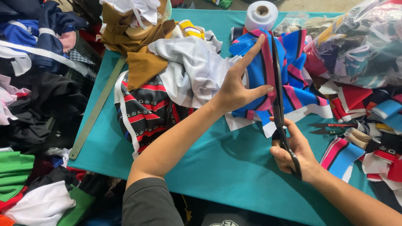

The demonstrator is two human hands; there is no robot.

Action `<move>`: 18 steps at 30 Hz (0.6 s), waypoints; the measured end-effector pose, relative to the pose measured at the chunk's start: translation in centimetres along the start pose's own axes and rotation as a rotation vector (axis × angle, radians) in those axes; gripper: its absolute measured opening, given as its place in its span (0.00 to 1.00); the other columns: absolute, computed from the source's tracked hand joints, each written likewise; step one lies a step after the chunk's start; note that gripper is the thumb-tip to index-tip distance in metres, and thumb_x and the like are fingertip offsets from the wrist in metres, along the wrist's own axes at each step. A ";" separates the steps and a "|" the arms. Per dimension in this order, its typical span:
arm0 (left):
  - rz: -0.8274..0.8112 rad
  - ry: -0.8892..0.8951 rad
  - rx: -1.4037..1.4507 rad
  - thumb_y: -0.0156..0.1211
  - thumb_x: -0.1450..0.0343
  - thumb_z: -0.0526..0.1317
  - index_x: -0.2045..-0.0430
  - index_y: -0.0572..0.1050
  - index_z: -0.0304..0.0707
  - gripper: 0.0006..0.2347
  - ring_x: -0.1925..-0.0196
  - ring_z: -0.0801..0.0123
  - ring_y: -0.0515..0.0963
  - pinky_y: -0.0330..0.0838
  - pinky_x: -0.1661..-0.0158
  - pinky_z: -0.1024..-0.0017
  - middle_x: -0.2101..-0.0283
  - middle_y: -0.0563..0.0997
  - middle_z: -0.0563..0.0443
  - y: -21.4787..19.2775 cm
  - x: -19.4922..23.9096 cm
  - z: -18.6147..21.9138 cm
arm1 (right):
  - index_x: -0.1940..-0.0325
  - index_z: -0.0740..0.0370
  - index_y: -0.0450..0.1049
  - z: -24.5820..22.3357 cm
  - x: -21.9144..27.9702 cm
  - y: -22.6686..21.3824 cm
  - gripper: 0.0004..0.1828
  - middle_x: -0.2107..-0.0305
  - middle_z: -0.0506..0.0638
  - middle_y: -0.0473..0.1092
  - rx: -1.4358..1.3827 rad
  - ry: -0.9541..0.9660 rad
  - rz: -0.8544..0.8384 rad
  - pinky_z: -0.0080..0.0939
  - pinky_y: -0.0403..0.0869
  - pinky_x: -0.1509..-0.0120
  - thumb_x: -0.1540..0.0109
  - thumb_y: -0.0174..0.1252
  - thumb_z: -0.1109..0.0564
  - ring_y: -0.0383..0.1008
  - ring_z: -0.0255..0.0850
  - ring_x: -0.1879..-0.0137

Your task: Trimming and cutting pieces of striped fabric using large scissors on a work table in a factory setting.

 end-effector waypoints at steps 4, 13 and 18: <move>-0.005 -0.004 -0.014 0.75 0.30 0.34 0.24 0.49 0.39 0.42 0.14 0.58 0.52 0.49 0.15 0.60 0.20 0.54 0.45 -0.1 0.1 -0.2 | 0.26 0.59 0.49 -0.4 -0.1 0.4 0.38 0.86 0.45 0.56 0.061 0.025 0.010 0.30 0.61 0.92 0.38 0.58 0.59 0.54 0.32 0.90; 0.190 -0.128 0.409 0.50 0.22 0.33 0.31 0.67 0.41 0.20 0.21 0.59 0.64 0.57 0.21 0.60 0.27 0.69 0.47 -1.6 -0.4 -3.2 | 0.27 0.57 0.53 -2.0 -0.7 -1.1 0.41 0.84 0.43 0.61 0.164 0.042 -0.052 0.28 0.63 0.93 0.41 0.64 0.55 0.58 0.30 0.89; 0.450 -0.360 0.536 0.47 0.22 0.40 0.47 0.79 0.30 0.16 0.33 0.55 0.74 0.67 0.32 0.65 0.39 0.79 0.38 -5.1 -1.1 -6.2 | 0.22 0.46 0.58 -7.1 -0.4 -2.2 0.49 0.79 0.54 0.61 0.824 0.481 0.206 0.45 0.68 0.64 0.47 0.69 0.52 0.68 0.45 0.71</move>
Point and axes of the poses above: each hand's wrist, its own x-axis away from the middle knuckle, its own y-axis out of the palm, z = x × y, the point moved 3 cm from there along -x, towards the middle knuckle
